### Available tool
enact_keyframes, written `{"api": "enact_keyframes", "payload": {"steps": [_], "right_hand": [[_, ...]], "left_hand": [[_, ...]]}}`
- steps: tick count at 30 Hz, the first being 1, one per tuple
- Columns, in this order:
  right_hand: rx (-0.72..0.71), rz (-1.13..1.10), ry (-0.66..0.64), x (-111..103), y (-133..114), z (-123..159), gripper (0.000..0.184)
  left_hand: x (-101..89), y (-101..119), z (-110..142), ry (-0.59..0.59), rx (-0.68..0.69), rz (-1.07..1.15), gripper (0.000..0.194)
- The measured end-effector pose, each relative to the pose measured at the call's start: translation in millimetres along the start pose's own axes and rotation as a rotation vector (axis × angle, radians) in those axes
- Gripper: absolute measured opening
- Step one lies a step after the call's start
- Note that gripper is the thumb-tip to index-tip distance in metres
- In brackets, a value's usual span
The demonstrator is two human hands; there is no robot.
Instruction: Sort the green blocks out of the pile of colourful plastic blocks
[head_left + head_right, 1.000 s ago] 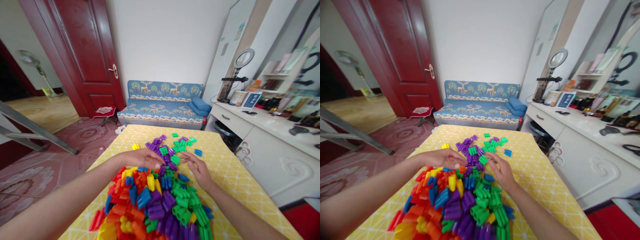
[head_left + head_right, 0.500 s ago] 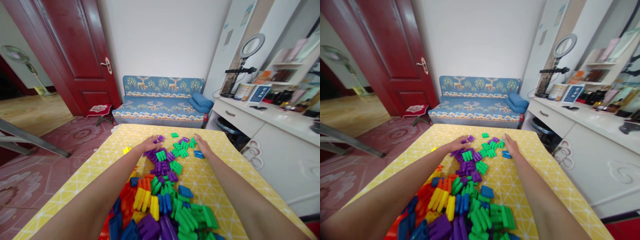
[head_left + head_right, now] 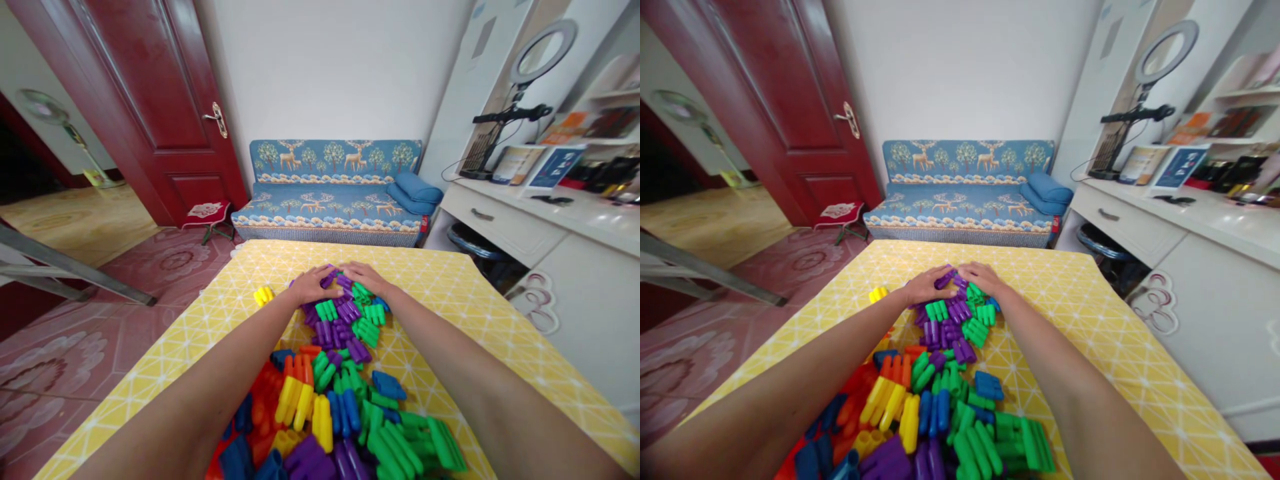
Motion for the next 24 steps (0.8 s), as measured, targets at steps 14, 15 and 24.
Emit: {"api": "enact_keyframes", "payload": {"steps": [14,15,24], "right_hand": [[0.049,-0.317,-0.018,58,-69,70,0.05],[0.1,-0.434,-0.075,64,-74,74,0.049],[0.136,-0.745,-0.359,91,-161,126,0.045]], "left_hand": [[12.2,43,60,-0.178,0.081,0.421,0.076],[12.9,44,66,-0.197,0.048,0.435,0.075],[1.9,94,147,-0.236,0.18,0.311,0.061]]}}
Point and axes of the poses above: each hand's wrist, its own z-axis away from the middle knuckle, its own x-axis out of the palm, y = z × x, the point moved 6 cm from there along -z, towards the middle knuckle, and after that the axes turned 14 degrees about -y, right-handed, at the moved point
